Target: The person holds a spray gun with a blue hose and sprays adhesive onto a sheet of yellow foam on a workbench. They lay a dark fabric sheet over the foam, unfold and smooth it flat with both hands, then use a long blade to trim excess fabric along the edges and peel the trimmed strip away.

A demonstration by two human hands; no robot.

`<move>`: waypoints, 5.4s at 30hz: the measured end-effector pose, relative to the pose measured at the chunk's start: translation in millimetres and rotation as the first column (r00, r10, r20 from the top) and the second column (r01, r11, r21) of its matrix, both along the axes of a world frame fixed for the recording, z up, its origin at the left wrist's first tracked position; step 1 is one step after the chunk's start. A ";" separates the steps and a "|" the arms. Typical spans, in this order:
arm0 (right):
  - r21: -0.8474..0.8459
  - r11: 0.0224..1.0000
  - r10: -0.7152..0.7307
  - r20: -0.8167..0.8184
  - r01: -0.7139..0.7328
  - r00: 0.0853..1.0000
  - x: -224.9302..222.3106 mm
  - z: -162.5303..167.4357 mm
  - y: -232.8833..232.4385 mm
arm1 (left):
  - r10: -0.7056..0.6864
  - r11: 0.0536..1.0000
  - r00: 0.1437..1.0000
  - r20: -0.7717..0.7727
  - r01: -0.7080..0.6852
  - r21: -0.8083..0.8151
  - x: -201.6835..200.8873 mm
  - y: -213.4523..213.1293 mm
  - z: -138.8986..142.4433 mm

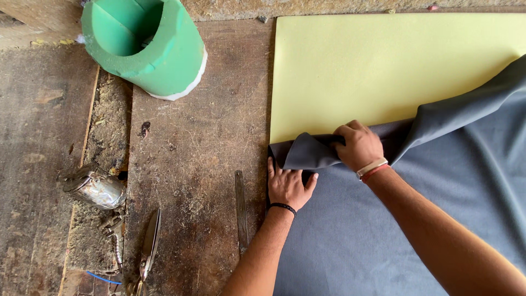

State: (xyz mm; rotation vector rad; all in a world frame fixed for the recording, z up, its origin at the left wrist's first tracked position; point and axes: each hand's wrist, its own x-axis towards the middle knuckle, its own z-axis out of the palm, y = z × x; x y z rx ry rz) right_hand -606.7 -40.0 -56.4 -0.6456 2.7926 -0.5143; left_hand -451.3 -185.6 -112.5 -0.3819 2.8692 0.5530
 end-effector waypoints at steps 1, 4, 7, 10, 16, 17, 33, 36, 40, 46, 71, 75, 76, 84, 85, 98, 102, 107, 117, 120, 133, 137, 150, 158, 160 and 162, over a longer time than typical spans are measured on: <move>-0.015 0.999 0.043 -0.095 -0.045 0.995 -2.3 2.5 -0.8 | 0.002 1.000 0.999 0.046 -0.003 0.009 -0.5 -0.8 -0.1; -0.139 0.988 0.056 -0.127 -0.074 0.990 -21.5 6.9 -6.6 | -0.016 0.998 0.999 -0.037 0.014 -0.058 -1.9 -2.9 -3.4; -0.308 0.951 0.027 -0.050 -0.041 0.998 -52.8 6.9 -21.5 | -0.020 0.999 1.000 0.000 0.020 -0.027 -6.2 -6.4 -9.0; -0.487 0.870 0.001 -0.159 -0.079 0.987 -91.8 8.5 -43.7 | 0.011 0.997 0.983 -0.183 -0.026 -0.079 -16.6 -13.0 -10.9; -0.400 0.889 0.062 -0.380 -0.224 0.923 -188.0 -3.2 -115.3 | 0.097 0.995 0.981 -0.171 -0.099 -0.005 -49.7 -29.1 -3.0; -0.349 0.905 0.092 -0.399 -0.243 0.913 -199.4 -9.8 -128.7 | 0.100 0.995 0.979 -0.180 -0.100 0.010 -52.4 -30.6 -2.0; -0.101 0.984 0.140 -0.068 -0.146 0.988 -225.0 -54.6 -151.7 | -0.149 0.978 0.946 -0.289 0.184 0.098 -146.4 -26.0 -8.3; 0.049 0.983 0.177 -0.068 -0.174 0.982 -221.8 -47.6 -107.2 | -0.045 0.999 0.954 -0.296 0.051 0.011 -195.3 -18.9 -5.1; 0.504 0.862 -0.006 0.102 -0.047 0.995 -262.6 -28.0 21.8 | 0.045 0.997 0.975 -0.218 -0.058 -0.057 -240.3 -22.0 0.3; 0.553 0.827 -0.131 0.009 0.105 0.991 -311.3 -9.1 196.2 | 0.114 0.979 0.990 -0.086 -0.127 -0.158 -266.8 -15.8 -5.9; 0.174 0.970 -0.110 -0.303 0.168 0.947 -139.8 -48.1 308.3 | -0.419 0.906 0.888 -0.191 0.393 -0.160 -237.0 211.1 -3.1; -0.220 0.944 -0.303 -0.276 0.247 0.912 -159.2 -60.2 357.9 | -0.423 0.906 0.876 -0.233 0.404 -0.125 -280.9 278.2 3.9; -0.257 0.894 -0.433 -0.289 0.366 0.854 -175.9 -61.0 374.0 | -0.418 0.908 0.884 -0.212 0.400 -0.122 -294.1 285.2 3.8; 0.084 0.777 -0.630 0.084 0.624 0.772 -277.3 -57.2 412.6 | -0.383 0.915 0.918 -0.101 0.362 -0.175 -359.1 312.3 -1.3; 0.082 0.786 -0.619 0.120 0.613 0.776 -275.7 -56.0 412.8 | -0.384 0.914 0.919 -0.095 0.363 -0.181 -359.7 313.6 -1.8; -0.392 0.630 -0.732 -0.011 0.671 0.681 -281.0 -90.8 448.2 | -0.382 0.898 0.924 -0.010 0.368 -0.242 -361.8 319.2 -5.4; -0.464 0.600 -0.764 -0.090 0.652 0.639 -279.4 -92.9 470.0 | -0.375 0.899 0.927 -0.008 0.362 -0.247 -361.5 320.8 -5.5; -0.464 0.777 -0.608 -0.383 0.425 0.695 -210.5 -64.4 425.5 | -0.370 0.905 0.929 -0.022 0.355 -0.234 -359.8 322.5 -9.8; 0.120 0.891 -0.423 -0.128 0.437 0.897 -229.7 -55.6 399.2 | -0.361 0.919 0.918 -0.164 0.320 -0.232 -356.5 324.0 -20.7; 0.049 0.859 -0.489 -0.216 0.509 0.845 -220.8 -65.0 393.5 | -0.357 0.919 0.915 -0.186 0.309 -0.245 -353.1 326.6 -29.3; 0.020 0.752 -0.631 -0.267 0.659 0.728 46.1 -62.0 486.8 | -0.565 0.815 0.795 -0.222 0.495 -0.300 -251.4 346.4 -34.7; 0.063 0.942 -0.327 -0.049 0.329 0.944 173.0 -52.8 445.5 | -0.684 0.729 0.697 -0.215 0.638 -0.247 -118.5 377.3 -33.5; 0.191 0.750 -0.636 -0.052 0.633 0.770 381.0 -55.4 528.5 | -0.909 0.408 0.400 -0.114 0.911 -0.053 210.0 457.8 -2.8; 0.112 0.425 -0.886 -0.149 0.898 0.438 441.2 -80.1 578.1 | -0.909 0.414 0.412 -0.060 0.910 -0.030 271.3 467.0 2.0; 0.101 0.435 -0.885 -0.136 0.895 0.445 436.7 -84.2 576.4 | -0.884 0.462 0.466 -0.034 0.883 0.087 281.4 468.5 6.3; 0.087 0.447 -0.881 -0.127 0.890 0.455 432.2 -83.3 576.7 | -0.855 0.494 0.515 -0.052 0.842 0.219 287.6 465.5 12.6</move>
